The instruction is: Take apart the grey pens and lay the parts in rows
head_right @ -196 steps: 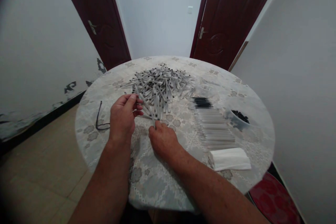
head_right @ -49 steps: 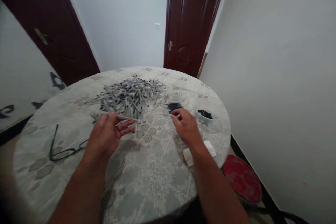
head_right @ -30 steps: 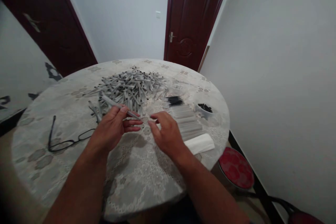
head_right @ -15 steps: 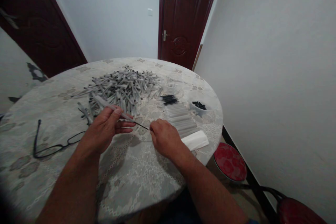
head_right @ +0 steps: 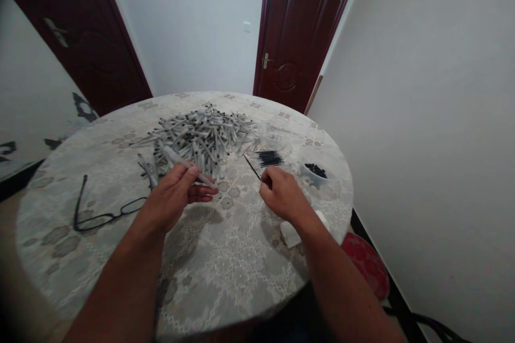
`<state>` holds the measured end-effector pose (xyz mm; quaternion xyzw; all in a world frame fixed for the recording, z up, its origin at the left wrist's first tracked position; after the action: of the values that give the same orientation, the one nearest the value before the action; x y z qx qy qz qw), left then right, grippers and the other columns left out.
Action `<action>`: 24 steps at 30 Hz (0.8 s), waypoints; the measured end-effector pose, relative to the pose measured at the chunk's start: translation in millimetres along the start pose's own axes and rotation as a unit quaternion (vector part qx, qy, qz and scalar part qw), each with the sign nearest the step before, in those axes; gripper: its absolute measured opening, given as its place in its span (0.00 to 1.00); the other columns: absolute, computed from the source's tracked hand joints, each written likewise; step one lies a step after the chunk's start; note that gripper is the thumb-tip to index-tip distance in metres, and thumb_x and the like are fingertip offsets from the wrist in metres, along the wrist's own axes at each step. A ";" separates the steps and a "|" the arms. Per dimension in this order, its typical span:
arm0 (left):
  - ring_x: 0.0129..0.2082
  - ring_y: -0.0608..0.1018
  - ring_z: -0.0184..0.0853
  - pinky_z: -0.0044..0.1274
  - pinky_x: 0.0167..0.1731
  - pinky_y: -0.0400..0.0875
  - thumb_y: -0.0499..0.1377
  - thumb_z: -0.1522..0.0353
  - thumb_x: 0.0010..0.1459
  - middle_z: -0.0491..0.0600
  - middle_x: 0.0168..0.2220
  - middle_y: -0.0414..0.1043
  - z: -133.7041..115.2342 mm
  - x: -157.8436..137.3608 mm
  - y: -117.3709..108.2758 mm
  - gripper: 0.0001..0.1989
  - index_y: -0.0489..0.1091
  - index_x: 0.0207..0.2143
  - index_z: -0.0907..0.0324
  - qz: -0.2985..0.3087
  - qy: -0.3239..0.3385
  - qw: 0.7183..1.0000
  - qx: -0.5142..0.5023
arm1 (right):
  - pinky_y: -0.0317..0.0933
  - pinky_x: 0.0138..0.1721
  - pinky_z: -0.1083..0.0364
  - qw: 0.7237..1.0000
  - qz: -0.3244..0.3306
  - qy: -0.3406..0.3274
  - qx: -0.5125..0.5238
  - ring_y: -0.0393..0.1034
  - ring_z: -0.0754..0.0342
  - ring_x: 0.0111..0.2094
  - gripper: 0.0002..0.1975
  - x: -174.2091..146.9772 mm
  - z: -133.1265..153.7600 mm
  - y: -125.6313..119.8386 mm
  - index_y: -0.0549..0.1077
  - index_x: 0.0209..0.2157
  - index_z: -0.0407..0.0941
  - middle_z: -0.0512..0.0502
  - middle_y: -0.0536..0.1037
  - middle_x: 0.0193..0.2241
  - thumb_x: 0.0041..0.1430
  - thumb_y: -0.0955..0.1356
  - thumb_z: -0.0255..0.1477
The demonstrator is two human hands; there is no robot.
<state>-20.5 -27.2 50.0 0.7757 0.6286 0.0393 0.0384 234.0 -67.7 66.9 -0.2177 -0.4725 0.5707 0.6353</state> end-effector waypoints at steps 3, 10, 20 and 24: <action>0.33 0.85 0.41 0.32 0.32 0.82 0.58 0.54 0.65 0.54 0.38 0.81 1.7 0.5 -1.0 0.16 0.64 0.40 0.57 0.001 0.002 1.000 0.004 | 0.56 0.32 0.55 0.994 -0.053 0.078 0.062 0.67 0.53 0.29 0.04 2.9 -6.0 8.3 0.68 0.35 0.47 0.51 0.73 0.27 0.55 0.65 0.26; 0.32 0.85 0.39 0.30 0.32 0.81 0.56 0.55 0.66 0.52 0.36 0.81 1.0 0.5 -1.6 0.15 0.63 0.40 0.57 0.015 -0.014 1.000 0.016 | 0.59 0.35 0.55 0.989 -0.082 0.102 0.069 0.69 0.53 0.29 0.14 26.6 -26.5 6.2 0.76 0.42 0.46 0.50 0.76 0.28 0.56 0.63 0.27; 0.34 0.84 0.39 0.31 0.34 0.81 0.55 0.54 0.67 0.52 0.37 0.80 1.0 2.0 -3.6 0.16 0.63 0.40 0.57 0.017 -0.017 0.999 0.041 | 0.53 0.22 0.60 0.924 -0.047 0.274 0.263 0.69 0.56 0.23 0.12 92.7 -59.6 54.3 0.79 0.38 0.41 0.51 0.73 0.21 0.52 0.68 0.27; 0.35 0.84 0.40 0.32 0.34 0.81 0.55 0.53 0.67 0.52 0.38 0.80 -0.5 1.6 -4.1 0.17 0.63 0.40 0.58 0.014 -0.014 0.998 0.052 | 0.46 0.18 0.61 0.899 -0.042 0.329 0.286 0.65 0.58 0.18 0.04 105.8 -71.8 69.8 0.73 0.27 0.41 0.52 0.67 0.16 0.53 0.68 0.26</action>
<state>-24.3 -24.8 50.1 0.7857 0.6186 -0.0034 0.0060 248.3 67.4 14.2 -0.1822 -0.0615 0.5500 0.8127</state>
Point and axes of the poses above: each hand's wrist, its own x-axis towards the middle knuckle, its own y-axis out of the palm, z = x × y, the point moved 3 cm from there along x, towards the middle knuckle
